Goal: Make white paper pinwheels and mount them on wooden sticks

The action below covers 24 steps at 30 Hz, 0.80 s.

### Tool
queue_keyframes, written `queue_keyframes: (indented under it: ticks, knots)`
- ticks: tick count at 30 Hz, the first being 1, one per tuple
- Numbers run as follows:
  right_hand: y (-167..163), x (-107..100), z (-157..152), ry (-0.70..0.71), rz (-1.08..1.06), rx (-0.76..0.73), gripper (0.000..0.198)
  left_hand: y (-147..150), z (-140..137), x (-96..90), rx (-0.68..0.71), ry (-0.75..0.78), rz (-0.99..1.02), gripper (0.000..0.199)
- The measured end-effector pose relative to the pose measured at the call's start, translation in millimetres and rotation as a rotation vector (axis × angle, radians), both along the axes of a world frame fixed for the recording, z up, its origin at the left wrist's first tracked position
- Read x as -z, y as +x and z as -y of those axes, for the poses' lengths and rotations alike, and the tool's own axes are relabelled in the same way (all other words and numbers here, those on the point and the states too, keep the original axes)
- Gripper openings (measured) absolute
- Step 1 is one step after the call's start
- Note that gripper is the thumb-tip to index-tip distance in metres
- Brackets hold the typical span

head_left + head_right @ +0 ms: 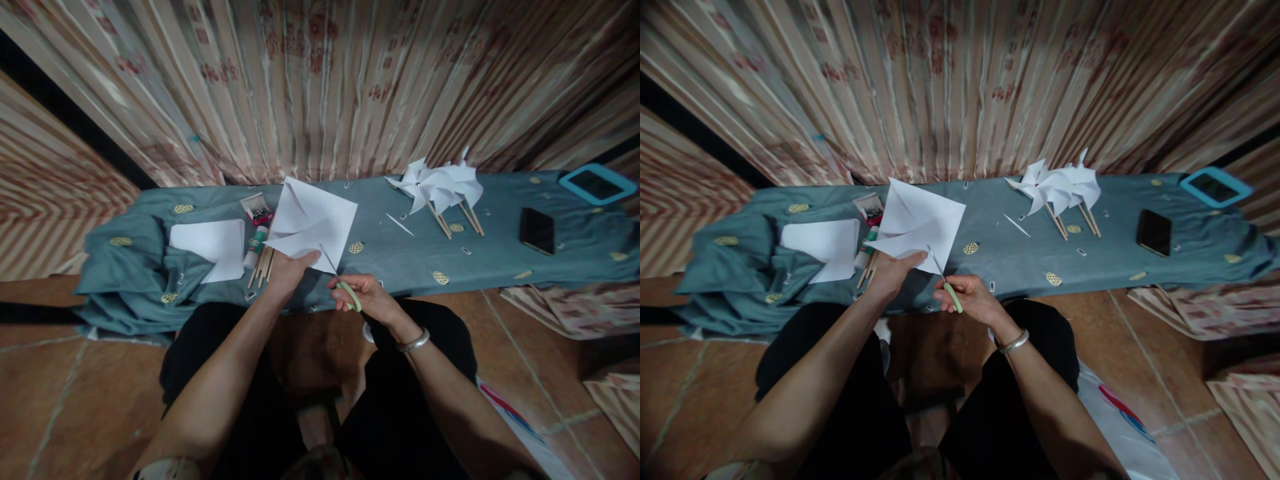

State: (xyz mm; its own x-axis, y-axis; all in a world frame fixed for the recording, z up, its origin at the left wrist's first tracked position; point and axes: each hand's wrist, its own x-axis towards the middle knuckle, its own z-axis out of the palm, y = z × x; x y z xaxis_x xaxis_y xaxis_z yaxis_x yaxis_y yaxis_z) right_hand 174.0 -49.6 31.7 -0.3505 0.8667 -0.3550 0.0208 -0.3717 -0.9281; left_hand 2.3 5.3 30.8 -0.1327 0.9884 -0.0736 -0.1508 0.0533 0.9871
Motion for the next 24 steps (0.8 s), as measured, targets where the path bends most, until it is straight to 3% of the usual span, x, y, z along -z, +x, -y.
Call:
queue_keyframes:
  ticks: [24]
  knots:
    - [-1.9,3.3,-1.9,-0.027,-0.011,0.054,0.044,5.2,3.7,0.4,0.018,-0.025,0.014,0.055]
